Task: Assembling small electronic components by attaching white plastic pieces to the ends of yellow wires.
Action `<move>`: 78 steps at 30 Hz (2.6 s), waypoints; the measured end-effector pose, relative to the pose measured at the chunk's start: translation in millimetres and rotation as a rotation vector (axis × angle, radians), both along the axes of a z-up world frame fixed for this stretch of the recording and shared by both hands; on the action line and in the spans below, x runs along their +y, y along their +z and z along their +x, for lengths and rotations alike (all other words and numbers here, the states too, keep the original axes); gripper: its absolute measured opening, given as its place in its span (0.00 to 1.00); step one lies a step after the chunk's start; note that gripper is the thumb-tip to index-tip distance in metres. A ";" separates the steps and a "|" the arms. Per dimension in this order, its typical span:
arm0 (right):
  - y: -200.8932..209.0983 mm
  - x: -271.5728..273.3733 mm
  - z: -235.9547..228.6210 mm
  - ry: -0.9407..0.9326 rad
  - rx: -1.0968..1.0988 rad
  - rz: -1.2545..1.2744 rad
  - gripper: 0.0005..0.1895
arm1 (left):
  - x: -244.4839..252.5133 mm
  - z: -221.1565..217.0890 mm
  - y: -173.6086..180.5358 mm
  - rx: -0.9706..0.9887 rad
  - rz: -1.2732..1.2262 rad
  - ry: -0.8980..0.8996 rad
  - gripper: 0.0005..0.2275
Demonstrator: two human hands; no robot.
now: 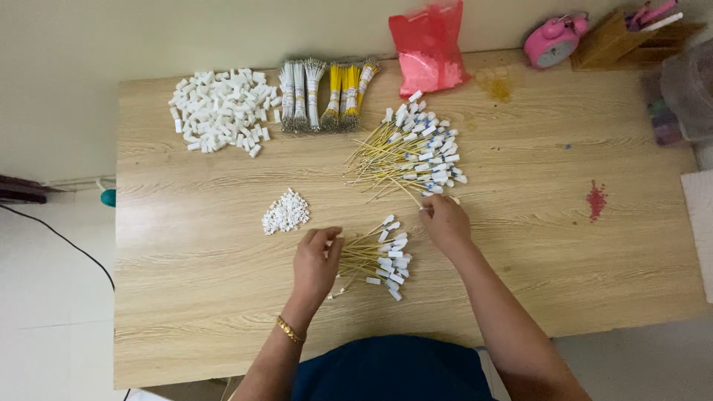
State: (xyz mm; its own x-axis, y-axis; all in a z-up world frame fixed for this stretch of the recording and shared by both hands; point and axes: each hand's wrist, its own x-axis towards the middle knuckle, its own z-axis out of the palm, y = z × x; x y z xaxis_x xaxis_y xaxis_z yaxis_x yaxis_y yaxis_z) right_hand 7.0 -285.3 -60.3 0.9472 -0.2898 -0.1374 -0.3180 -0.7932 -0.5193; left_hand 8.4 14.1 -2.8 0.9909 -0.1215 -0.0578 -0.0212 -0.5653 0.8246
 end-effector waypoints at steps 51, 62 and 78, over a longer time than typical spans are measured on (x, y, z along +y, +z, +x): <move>143.3 88.8 -11.0 0.259 0.077 0.634 0.09 | -26.2 -11.8 12.2 0.349 -0.786 -0.014 0.08; 123.3 81.9 -11.5 0.108 0.260 0.647 0.10 | 30.2 40.3 -24.4 -0.050 0.280 0.128 0.08; 130.5 80.5 -7.1 0.103 0.288 0.634 0.11 | 32.2 69.2 -63.6 -0.016 0.661 0.071 0.09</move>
State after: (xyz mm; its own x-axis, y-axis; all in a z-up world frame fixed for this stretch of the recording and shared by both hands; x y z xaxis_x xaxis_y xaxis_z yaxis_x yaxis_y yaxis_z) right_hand 0.0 -204.8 70.2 0.8661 0.0183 -0.4996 -0.4520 -0.3986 -0.7980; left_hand 77.5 46.3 -66.4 0.9965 -0.0001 -0.0834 0.0254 -0.9524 0.3039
